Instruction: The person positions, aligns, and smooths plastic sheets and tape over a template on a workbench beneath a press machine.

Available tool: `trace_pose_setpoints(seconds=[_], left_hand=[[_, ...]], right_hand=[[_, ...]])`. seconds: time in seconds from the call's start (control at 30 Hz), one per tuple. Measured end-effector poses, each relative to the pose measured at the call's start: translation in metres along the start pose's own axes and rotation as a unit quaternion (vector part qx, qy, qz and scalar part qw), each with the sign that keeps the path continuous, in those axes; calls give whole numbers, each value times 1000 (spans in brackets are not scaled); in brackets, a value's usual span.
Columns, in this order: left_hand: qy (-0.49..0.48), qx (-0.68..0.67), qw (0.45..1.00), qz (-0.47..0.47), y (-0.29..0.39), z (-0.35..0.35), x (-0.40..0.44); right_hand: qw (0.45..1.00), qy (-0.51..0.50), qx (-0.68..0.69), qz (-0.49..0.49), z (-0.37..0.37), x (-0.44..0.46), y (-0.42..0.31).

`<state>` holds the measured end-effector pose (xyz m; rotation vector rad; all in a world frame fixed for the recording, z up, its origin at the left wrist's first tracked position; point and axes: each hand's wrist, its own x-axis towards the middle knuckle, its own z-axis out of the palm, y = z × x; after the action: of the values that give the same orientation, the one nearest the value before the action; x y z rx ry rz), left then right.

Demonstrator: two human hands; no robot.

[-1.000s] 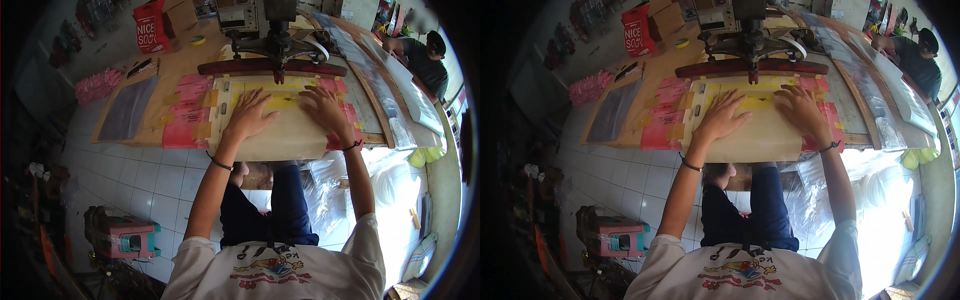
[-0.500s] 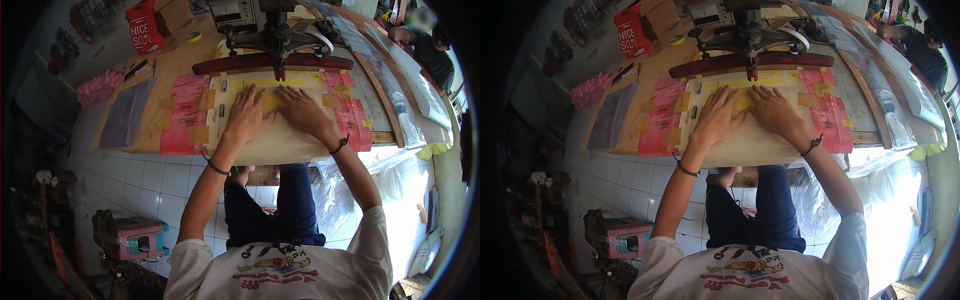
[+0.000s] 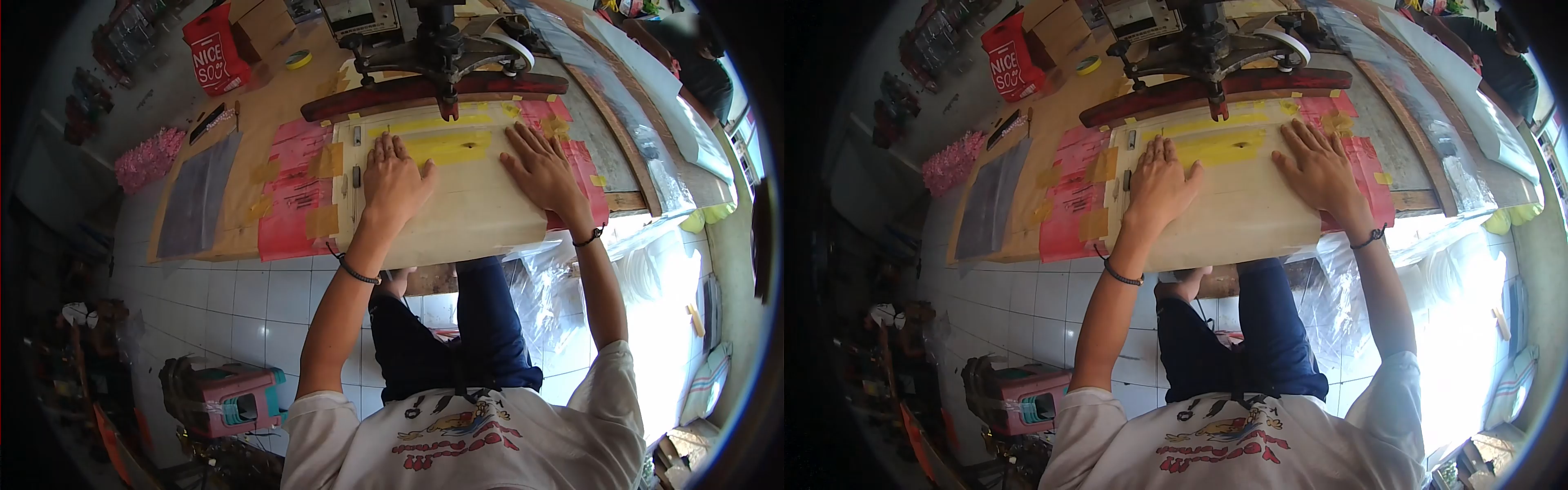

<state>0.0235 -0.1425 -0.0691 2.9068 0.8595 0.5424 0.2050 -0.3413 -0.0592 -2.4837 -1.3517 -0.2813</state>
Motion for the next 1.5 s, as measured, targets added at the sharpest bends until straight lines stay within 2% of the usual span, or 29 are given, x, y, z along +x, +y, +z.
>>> trace_pose_setpoints(seconds=[0.3,0.5,0.57,0.6,0.67,0.73,0.83,0.93,1.03,1.23,1.33,1.5], left_hand=[[17,56,996,-73,10,6,10],[56,60,995,-55,-5,6,14],[-4,55,997,-58,-7,-11,13],[-32,51,996,-58,-6,-21,11],[39,52,998,14,-16,-14,-1],[0,18,999,44,-7,-34,-21],[5,49,996,77,-17,-24,-24],[-68,70,992,85,-28,-29,-2],[-99,72,988,89,-39,-32,19],[-122,25,990,68,-47,-32,34],[-103,22,994,41,-42,-28,35],[-13,29,999,44,-46,-2,33]], right_hand=[[999,-18,-17,31,-5,-1,1],[998,0,-11,65,1,-1,5],[995,13,-30,94,-1,-2,2],[995,10,-34,91,-5,-3,2],[996,14,-41,84,-15,-7,1],[999,47,15,7,-15,-13,6],[998,-18,64,-18,-11,-9,7],[999,-24,39,-25,-11,6,4],[998,-11,2,-58,-1,24,6],[998,-7,47,-41,-3,27,-2],[997,1,59,-45,-1,28,1],[990,-30,90,-101,1,40,8]])
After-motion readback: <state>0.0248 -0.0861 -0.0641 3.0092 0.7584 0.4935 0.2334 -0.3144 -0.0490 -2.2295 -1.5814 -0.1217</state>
